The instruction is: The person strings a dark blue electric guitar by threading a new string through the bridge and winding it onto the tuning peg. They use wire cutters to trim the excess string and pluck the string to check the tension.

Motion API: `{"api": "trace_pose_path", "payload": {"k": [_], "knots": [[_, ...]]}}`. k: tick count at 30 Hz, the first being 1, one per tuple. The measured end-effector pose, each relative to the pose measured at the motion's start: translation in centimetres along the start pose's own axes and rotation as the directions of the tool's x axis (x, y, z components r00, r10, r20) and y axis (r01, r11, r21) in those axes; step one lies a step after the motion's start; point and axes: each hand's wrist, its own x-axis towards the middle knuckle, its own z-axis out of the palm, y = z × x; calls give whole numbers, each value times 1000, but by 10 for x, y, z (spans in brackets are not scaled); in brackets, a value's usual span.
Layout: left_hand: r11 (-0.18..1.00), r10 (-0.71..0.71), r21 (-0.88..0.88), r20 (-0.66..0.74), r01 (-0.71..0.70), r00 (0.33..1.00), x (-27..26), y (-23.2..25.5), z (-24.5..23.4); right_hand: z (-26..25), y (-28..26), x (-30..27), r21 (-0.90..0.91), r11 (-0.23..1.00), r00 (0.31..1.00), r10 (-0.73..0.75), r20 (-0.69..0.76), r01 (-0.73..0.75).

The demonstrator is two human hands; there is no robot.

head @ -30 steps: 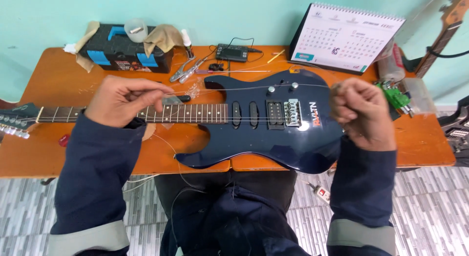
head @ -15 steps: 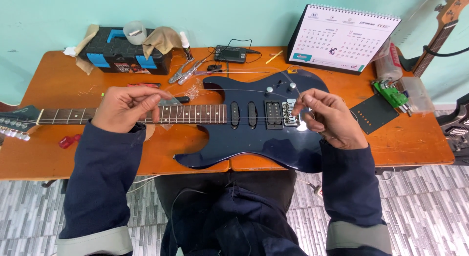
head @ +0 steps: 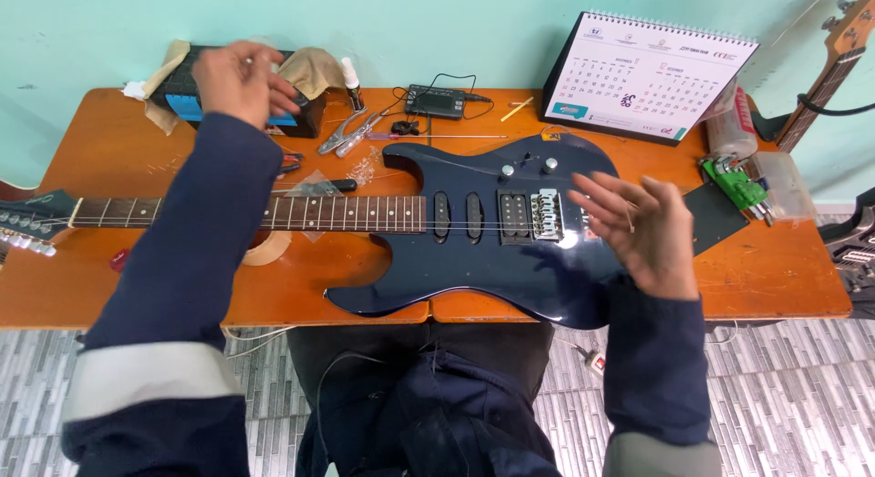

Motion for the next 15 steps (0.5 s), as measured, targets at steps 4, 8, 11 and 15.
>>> {"api": "trace_pose_path", "payload": {"k": [4,8,11,15], "knots": [[973,231,22,-69,-230,970,37,-55,-1,-40,4,-14,-89,995,983,-67,-169,53],[898,341,269,70,-347,937,48,-66,8,-91,22,-23,-182,982,985,-84,-153,56],[752,460,433,197,-497,866,55,-69,22,-117,32,-38,-415,907,977,-149,-152,74],[727,451,467,228,-503,863,60,-86,45,-151,36,-61,-541,821,974,-224,-13,182]]}}
